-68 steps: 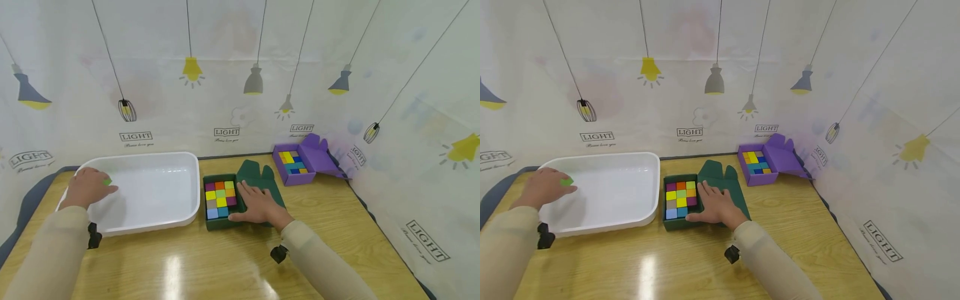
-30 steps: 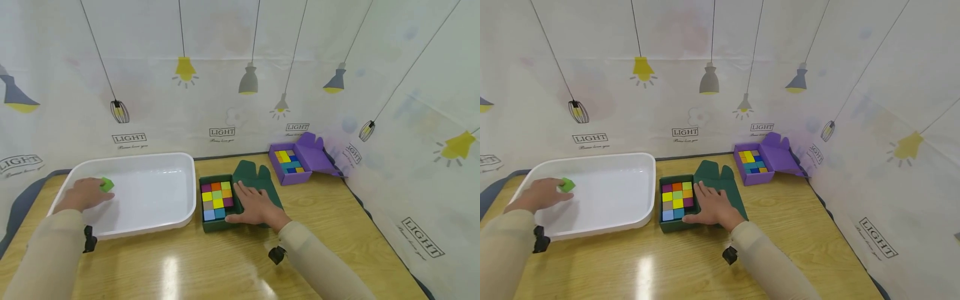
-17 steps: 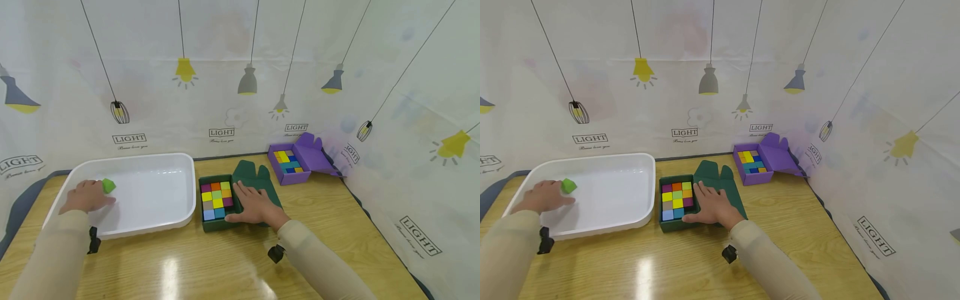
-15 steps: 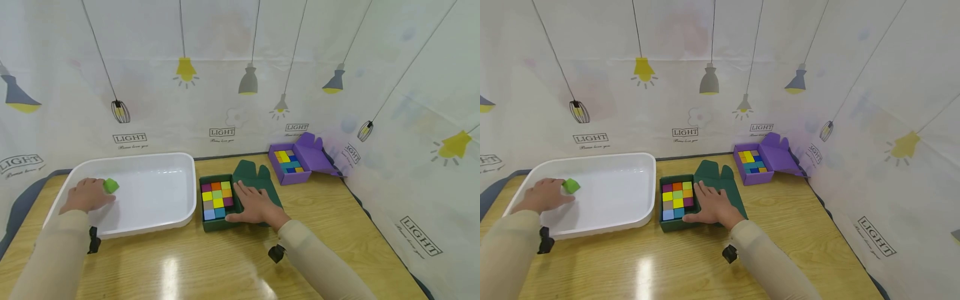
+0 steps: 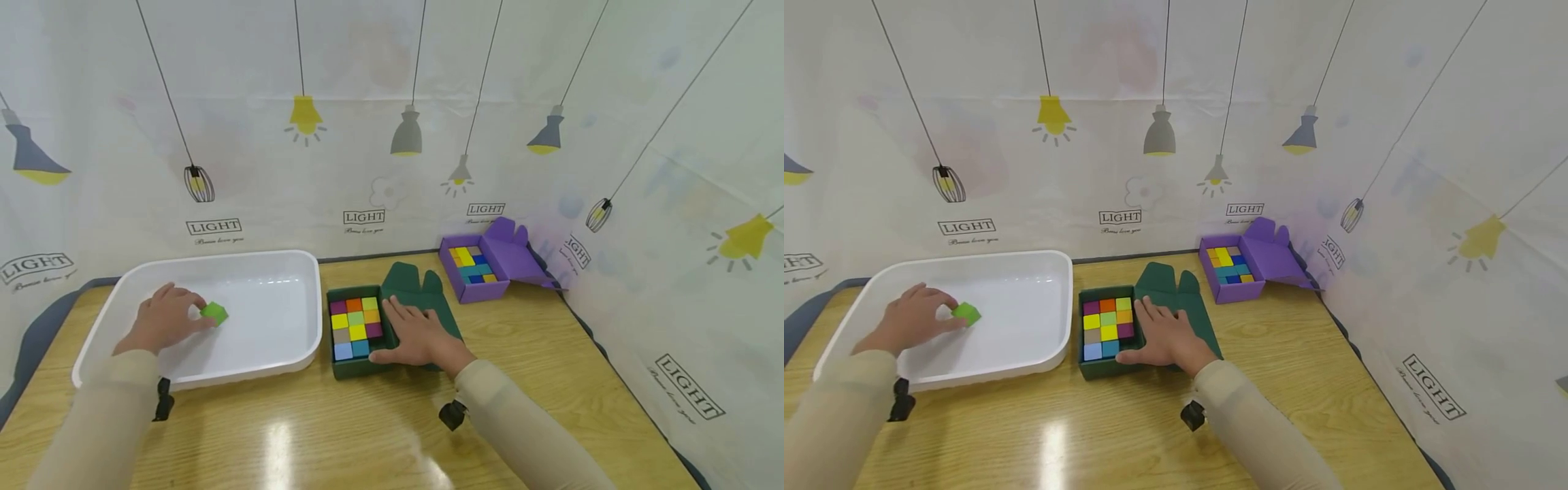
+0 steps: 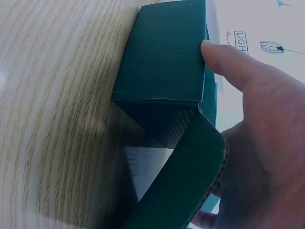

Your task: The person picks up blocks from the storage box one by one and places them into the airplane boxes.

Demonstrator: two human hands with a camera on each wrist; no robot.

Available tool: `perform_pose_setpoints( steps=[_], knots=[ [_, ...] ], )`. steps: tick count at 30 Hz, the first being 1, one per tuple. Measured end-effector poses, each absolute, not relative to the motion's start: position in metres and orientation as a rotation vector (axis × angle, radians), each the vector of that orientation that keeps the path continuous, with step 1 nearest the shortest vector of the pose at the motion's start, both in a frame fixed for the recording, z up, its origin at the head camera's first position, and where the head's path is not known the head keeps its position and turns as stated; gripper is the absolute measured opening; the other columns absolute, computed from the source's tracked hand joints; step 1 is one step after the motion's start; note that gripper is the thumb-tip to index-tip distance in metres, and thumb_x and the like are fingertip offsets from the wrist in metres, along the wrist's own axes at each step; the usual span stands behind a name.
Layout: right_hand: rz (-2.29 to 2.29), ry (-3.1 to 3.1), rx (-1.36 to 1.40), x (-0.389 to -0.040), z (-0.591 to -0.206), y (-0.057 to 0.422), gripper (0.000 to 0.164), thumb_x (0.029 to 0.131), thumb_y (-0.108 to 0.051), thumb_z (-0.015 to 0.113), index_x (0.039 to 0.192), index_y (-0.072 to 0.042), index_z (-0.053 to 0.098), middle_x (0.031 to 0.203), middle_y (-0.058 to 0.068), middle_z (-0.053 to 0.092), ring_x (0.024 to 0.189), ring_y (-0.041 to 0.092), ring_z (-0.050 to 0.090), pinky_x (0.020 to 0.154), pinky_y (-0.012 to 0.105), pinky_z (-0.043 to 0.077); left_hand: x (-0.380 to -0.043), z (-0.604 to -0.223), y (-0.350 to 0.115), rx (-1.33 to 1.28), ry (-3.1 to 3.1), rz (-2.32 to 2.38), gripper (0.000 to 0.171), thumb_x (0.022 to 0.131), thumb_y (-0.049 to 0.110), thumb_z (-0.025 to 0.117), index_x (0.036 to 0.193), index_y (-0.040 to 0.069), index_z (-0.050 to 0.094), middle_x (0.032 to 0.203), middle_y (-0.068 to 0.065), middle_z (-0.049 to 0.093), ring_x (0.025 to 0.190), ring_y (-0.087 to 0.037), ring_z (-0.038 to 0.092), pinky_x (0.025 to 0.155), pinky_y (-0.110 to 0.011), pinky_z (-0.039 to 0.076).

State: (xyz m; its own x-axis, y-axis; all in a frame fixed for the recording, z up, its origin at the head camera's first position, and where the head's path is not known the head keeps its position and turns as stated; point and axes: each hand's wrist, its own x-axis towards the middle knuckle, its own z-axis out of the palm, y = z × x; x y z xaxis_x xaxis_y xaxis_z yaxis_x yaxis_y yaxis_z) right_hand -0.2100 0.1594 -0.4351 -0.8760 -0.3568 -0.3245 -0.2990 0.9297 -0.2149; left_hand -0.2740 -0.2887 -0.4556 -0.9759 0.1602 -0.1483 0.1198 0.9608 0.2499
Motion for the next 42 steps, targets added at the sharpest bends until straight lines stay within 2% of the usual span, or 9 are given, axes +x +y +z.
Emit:
perform_pose_setpoints(
  steps=[8,19,34,42],
  knots=[
    [-0.227,2.726,-0.481,-0.209,-0.433,0.158,0.105,0.082,-0.075,0.051,0.158,-0.019,0.004,0.166,0.003,0.005,0.151,0.030,0.020,0.119,0.061,0.018,-0.274,-0.451,-0.275,0.272,2.962,0.346,0.046,0.083,0.040,0.071,0.109,0.001,0.068,0.139,-0.035,0.042,0.139,-0.058,0.013,0.109,-0.077,0.011],
    [-0.227,2.722,-0.476,-0.209,-0.433,0.160,0.106,0.082,-0.076,0.050,0.158,-0.019,0.002,0.166,0.003,0.004,0.152,0.029,0.019,0.119,0.061,0.018,-0.268,-0.426,-0.238,0.386,3.042,0.452,0.038,0.084,0.035,0.069,0.103,0.002,0.070,0.140,-0.026,0.045,0.144,-0.050,0.014,0.114,-0.071,0.010],
    [-0.241,2.721,-0.474,-0.208,-0.433,0.159,0.106,0.082,-0.076,0.051,0.158,-0.020,0.004,0.166,0.002,0.005,0.152,0.029,0.019,0.120,0.060,0.016,-0.249,-0.403,-0.145,0.800,3.089,0.562,0.029,0.081,0.036,0.073,0.097,0.012,0.070,0.137,-0.011,0.053,0.148,-0.036,0.022,0.119,-0.061,0.018],
    [-0.237,2.718,-0.474,-0.210,-0.432,0.158,0.106,0.081,-0.077,0.052,0.158,-0.020,0.005,0.166,0.002,0.006,0.151,0.030,0.020,0.119,0.061,0.018,-0.235,-0.401,-0.087,1.009,3.008,0.595,0.029,0.084,0.040,0.069,0.098,0.014,0.070,0.138,-0.006,0.053,0.149,-0.029,0.023,0.121,-0.055,0.021]
  ],
)
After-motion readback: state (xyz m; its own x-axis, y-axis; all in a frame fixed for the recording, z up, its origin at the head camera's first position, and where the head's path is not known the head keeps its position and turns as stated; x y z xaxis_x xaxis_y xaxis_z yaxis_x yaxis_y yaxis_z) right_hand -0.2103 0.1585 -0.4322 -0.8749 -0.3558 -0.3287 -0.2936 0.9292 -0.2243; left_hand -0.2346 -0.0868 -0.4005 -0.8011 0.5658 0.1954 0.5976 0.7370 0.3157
